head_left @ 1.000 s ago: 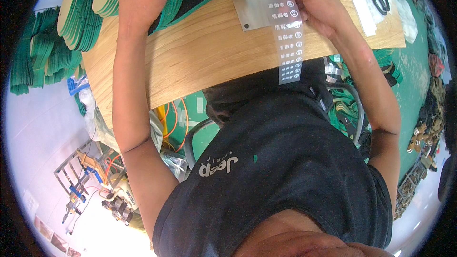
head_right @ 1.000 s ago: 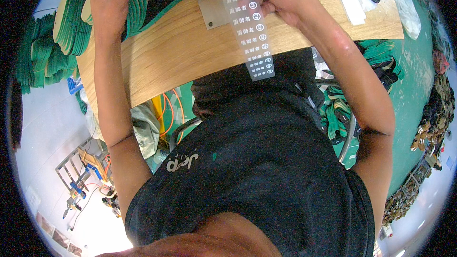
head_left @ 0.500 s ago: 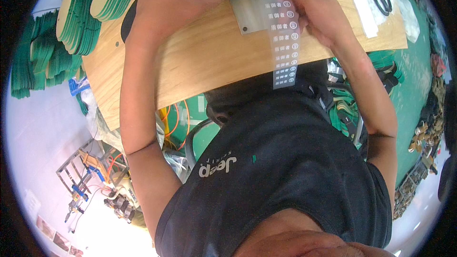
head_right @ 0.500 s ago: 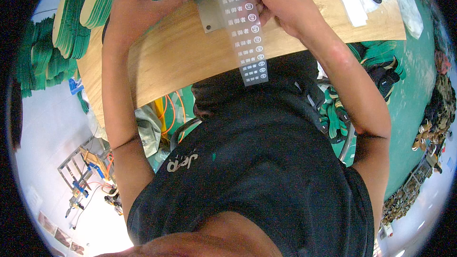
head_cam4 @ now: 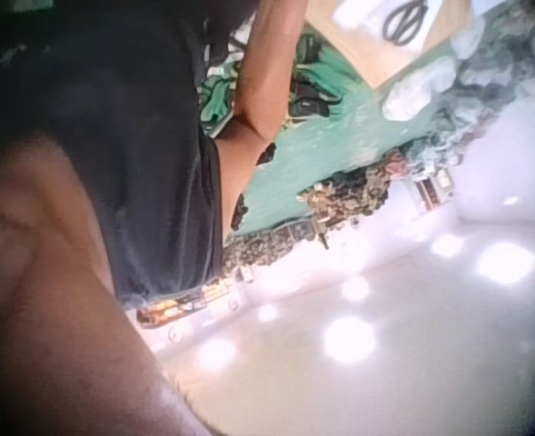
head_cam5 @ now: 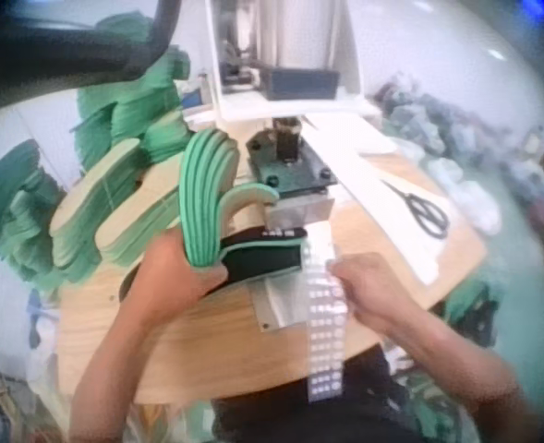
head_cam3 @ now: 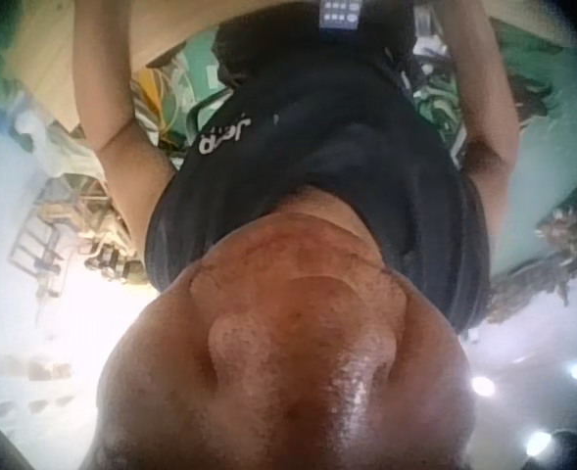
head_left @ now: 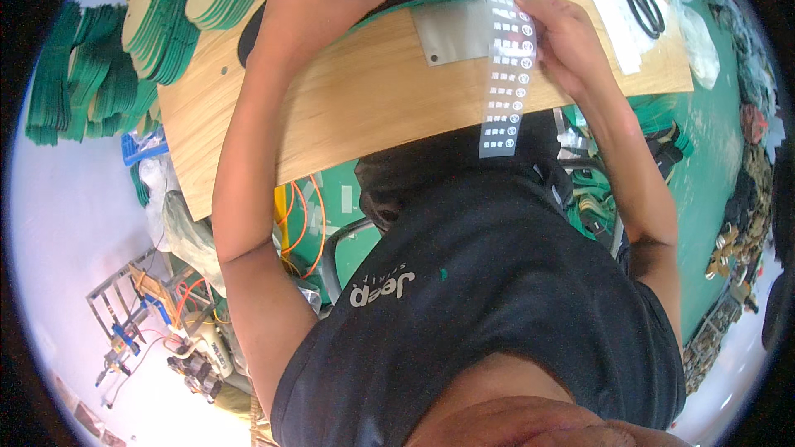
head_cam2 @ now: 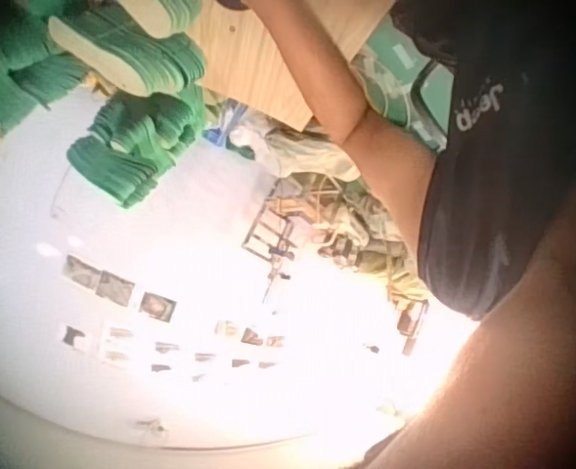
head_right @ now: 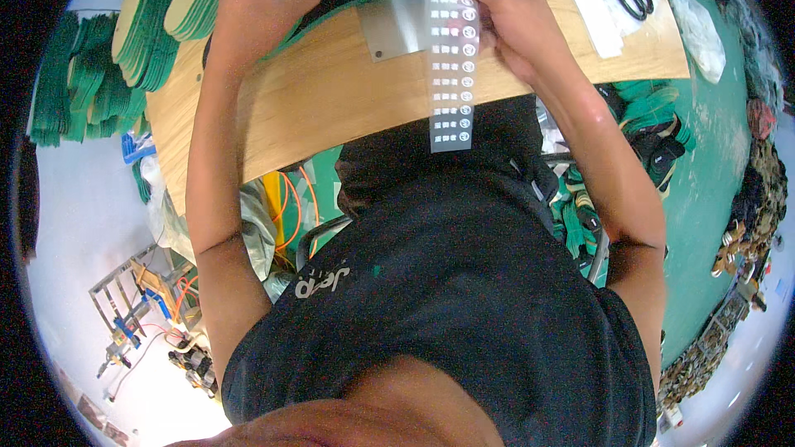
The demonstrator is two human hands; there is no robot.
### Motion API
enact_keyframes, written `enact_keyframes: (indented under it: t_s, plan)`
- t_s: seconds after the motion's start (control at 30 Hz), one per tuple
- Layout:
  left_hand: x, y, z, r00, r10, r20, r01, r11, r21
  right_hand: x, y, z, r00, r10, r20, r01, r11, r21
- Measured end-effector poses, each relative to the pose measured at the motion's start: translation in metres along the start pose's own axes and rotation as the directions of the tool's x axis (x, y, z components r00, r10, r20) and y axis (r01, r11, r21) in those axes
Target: The person peels small circular labels from a sheet and applies them to the heel area of green shoe insoles, one after another, before placing the finished stack aside.
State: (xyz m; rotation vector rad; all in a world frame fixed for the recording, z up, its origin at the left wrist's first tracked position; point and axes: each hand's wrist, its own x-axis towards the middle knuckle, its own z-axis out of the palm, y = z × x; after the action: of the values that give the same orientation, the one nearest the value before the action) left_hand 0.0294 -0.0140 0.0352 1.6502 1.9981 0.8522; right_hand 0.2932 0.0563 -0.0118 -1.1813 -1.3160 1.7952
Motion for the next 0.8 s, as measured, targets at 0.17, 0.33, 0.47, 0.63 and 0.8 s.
enact_keyframes:
  t_s: [0.17, 0.33, 0.47, 0.63, 0.8]
  plan:
    - [0.017, -0.06, -0.009, 0.966, 0.138, -0.22, -0.162, 0.982, -0.096, 0.009, -0.014, 0.014, 0.983, 0.078, 0.166, -0.051, 0.986, -0.159]
    - [0.019, -0.067, -0.012, 0.943, 0.084, -0.322, -0.203, 0.912, -0.356, 0.008, -0.018, 0.023, 0.982, 0.114, 0.153, -0.081, 0.975, -0.205]
    - [0.017, -0.064, -0.01, 0.93, 0.081, -0.36, -0.213, 0.914, -0.344, 0.008, -0.015, 0.02, 0.986, 0.076, 0.15, -0.04, 0.972, -0.231]
    - [0.017, -0.063, -0.012, 0.942, 0.054, -0.331, -0.155, 0.946, -0.285, 0.015, -0.012, 0.011, 0.973, 0.095, 0.209, -0.037, 0.963, -0.266]
    - [0.014, -0.057, -0.01, 0.935, 0.054, -0.351, -0.144, 0.961, -0.237, 0.015, -0.011, 0.016, 0.976, 0.109, 0.186, -0.065, 0.971, -0.229]
